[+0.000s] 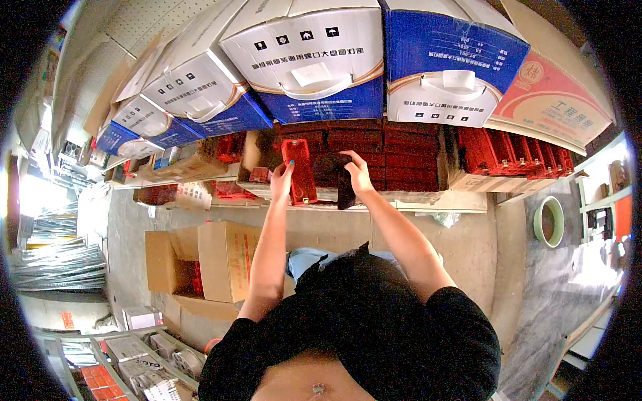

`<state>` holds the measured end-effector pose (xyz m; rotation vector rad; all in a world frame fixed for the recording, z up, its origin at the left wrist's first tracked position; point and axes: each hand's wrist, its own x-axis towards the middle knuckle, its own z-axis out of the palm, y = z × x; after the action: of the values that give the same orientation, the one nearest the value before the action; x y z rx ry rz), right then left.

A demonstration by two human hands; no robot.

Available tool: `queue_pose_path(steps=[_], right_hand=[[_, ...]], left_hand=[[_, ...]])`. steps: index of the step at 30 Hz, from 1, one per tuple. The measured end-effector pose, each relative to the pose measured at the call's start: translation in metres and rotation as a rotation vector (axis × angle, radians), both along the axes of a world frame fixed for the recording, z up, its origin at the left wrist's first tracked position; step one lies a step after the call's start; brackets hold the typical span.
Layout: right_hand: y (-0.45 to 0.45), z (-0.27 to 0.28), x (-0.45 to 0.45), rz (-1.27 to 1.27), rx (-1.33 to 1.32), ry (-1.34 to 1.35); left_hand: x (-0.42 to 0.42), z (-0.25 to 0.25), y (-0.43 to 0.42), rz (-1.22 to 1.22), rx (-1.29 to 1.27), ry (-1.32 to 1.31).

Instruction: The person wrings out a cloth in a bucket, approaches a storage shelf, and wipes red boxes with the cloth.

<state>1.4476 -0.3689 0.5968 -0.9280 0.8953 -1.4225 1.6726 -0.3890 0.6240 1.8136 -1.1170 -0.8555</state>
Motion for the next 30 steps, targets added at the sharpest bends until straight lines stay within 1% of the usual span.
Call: queue_pose_path(steps=[1, 2, 4, 5, 7, 8, 9, 11, 12, 14, 16, 18, 19, 21, 24, 25, 27, 29, 30], right_hand=[[-0.001, 0.003, 0.0, -0.015, -0.032, 0.05], [0.0, 0.006, 0.002, -0.014, -0.03, 0.158], [0.006, 0.034, 0.011, -0.012, -0.024, 0.374], [0.008, 0.041, 0.015, -0.006, -0.094, 0.524], [0.005, 0.037, 0.026, -0.041, -0.219, 0.891], [0.005, 0.033, 0.032, -0.031, -0.195, 0.988], [0.008, 0.036, 0.035, 0.007, -0.127, 1.079], [0.003, 0.019, 0.041, -0.064, -0.183, 1.15], [0.002, 0.017, 0.042, -0.056, -0.156, 1.204], [-0.001, 0.014, 0.043, -0.036, -0.106, 1.312], [-0.002, 0.008, 0.046, -0.007, -0.037, 1.335], [-0.002, 0.007, 0.044, 0.06, 0.032, 1.333], [-0.001, 0.008, 0.043, 0.078, 0.03, 1.302], [0.001, 0.011, 0.042, 0.111, 0.027, 1.238], [0.002, 0.014, 0.048, 0.192, 0.023, 1.347], [0.001, 0.014, 0.049, 0.25, 0.03, 1.345], [-0.003, 0.018, 0.052, 0.361, 0.043, 1.334], [0.003, 0.022, 0.062, 0.375, -0.017, 1.347], [0.004, 0.024, 0.066, 0.468, -0.063, 1.317]], left_hand=[[-0.003, 0.007, 0.002, -0.039, 0.02, -0.05], [-0.006, 0.014, 0.004, -0.077, 0.042, -0.1], [-0.012, 0.027, 0.009, -0.177, 0.035, -0.216], [-0.016, 0.025, 0.01, -0.175, 0.023, -0.253], [-0.024, 0.021, 0.009, -0.174, -0.003, -0.327], [-0.025, 0.021, 0.008, -0.218, 0.078, -0.259], [-0.026, 0.02, 0.008, -0.29, 0.063, -0.278], [-0.022, 0.018, 0.009, -0.433, 0.037, -0.317], [-0.019, 0.016, 0.01, -0.502, 0.025, -0.336], [-0.012, 0.014, 0.011, -0.567, 0.027, -0.344], [-0.008, 0.016, 0.016, -0.592, 0.036, -0.298], [-0.004, 0.008, 0.018, -0.591, -0.035, -0.25], [-0.002, 0.004, 0.018, -0.59, -0.071, -0.226], [0.0, -0.001, 0.017, -0.501, -0.036, -0.08], [0.003, -0.01, 0.012, -0.408, -0.004, 0.106], [0.005, -0.015, 0.009, -0.384, 0.002, 0.16], [0.006, -0.015, 0.009, -0.371, -0.01, 0.199], [0.002, -0.007, 0.011, -0.361, -0.038, 0.248], [0.003, -0.014, 0.008, -0.362, -0.076, 0.291]])
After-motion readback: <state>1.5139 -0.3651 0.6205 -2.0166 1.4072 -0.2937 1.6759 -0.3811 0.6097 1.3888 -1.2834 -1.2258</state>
